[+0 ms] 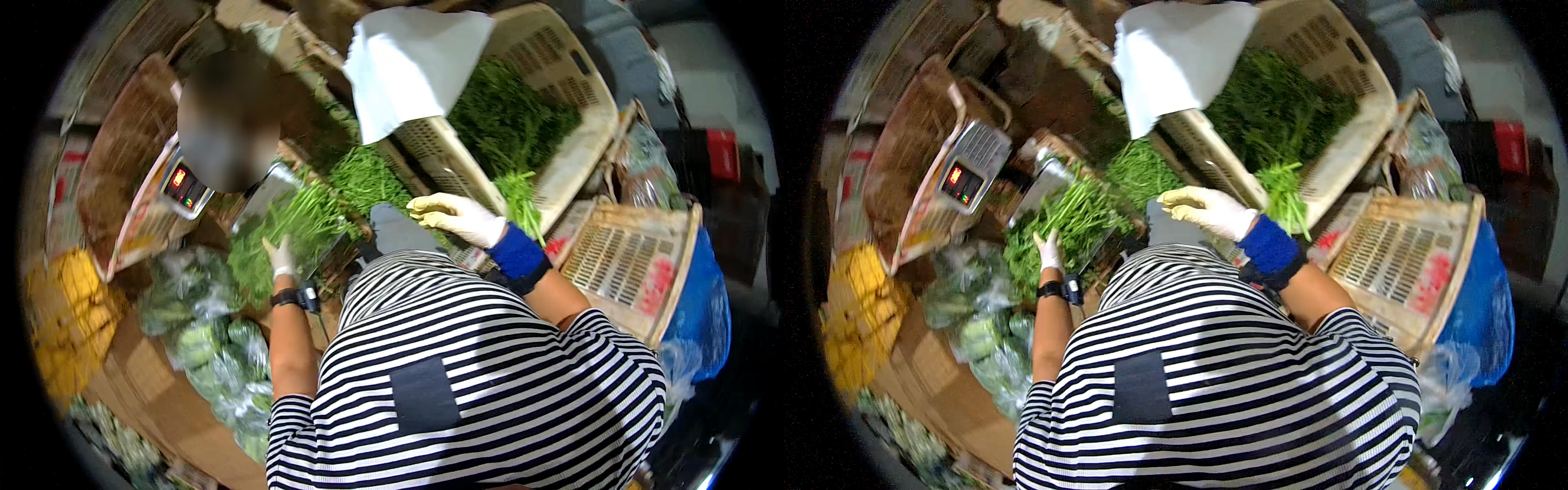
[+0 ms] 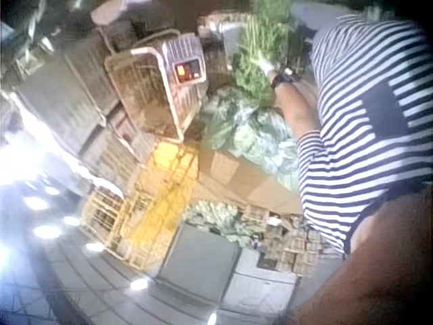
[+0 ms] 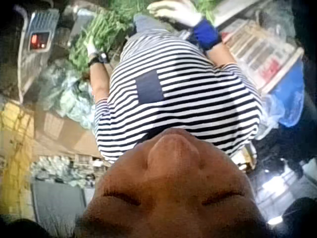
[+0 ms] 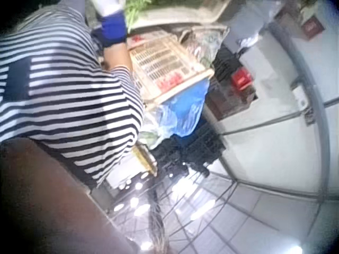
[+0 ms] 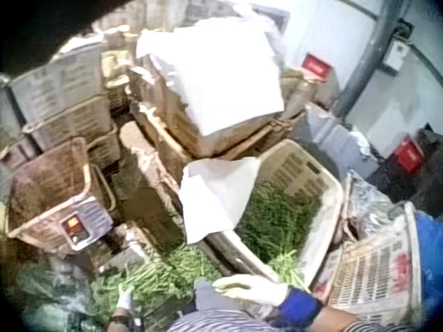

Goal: The person removes bunches of leafy greens from a crate, weighs them on a scale, wraps them in white paper, and places them into plastic bags.

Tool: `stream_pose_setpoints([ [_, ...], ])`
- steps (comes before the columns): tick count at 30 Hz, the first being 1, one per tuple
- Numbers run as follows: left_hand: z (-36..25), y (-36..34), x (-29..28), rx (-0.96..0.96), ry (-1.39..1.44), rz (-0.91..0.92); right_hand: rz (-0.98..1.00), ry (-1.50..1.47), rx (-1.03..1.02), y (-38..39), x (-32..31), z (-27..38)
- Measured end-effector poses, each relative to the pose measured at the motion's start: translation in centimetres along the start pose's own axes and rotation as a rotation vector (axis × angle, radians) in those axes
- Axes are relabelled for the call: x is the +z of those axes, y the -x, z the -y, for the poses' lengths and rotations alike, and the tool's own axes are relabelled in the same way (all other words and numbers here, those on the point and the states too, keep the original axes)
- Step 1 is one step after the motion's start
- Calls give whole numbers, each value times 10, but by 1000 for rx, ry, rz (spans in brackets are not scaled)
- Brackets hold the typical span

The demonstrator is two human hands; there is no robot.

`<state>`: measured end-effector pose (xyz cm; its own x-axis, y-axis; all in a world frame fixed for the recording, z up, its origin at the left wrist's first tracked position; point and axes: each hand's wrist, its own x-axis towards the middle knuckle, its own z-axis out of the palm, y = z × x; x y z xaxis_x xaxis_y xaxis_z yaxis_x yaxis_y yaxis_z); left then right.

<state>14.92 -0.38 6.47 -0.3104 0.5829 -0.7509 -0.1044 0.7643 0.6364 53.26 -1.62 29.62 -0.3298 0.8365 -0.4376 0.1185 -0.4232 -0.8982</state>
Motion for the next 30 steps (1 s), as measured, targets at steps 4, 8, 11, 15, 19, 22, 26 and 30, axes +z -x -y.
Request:
stream_pose_setpoints([
  [4, -8, -5, -8, -347, 222, 255, -358, 25, -197, 56, -83, 71],
  [8, -4, 2, -14, -153, 257, 212, -826, 798, 364, 68, -211, 4],
  [11, 19, -8, -32, -312, 322, 147, -429, 700, 883, 51, -233, -60],
  [15, 17, 11, -46, -324, 316, 158, -371, 753, 954, 28, -199, -118],
  [19, -11, 42, -44, -227, 354, 125, -568, 103, 706, 61, -201, -90],
  [22, -16, 39, -54, -161, 417, 126, -904, -428, 345, 83, -193, -42],
  [26, -60, 59, -28, -37, 320, 187, -783, -692, -43, 134, -197, -34],
  [30, -108, 82, 9, 129, 139, 339, -11, -1053, -387, 142, -175, -10],
])
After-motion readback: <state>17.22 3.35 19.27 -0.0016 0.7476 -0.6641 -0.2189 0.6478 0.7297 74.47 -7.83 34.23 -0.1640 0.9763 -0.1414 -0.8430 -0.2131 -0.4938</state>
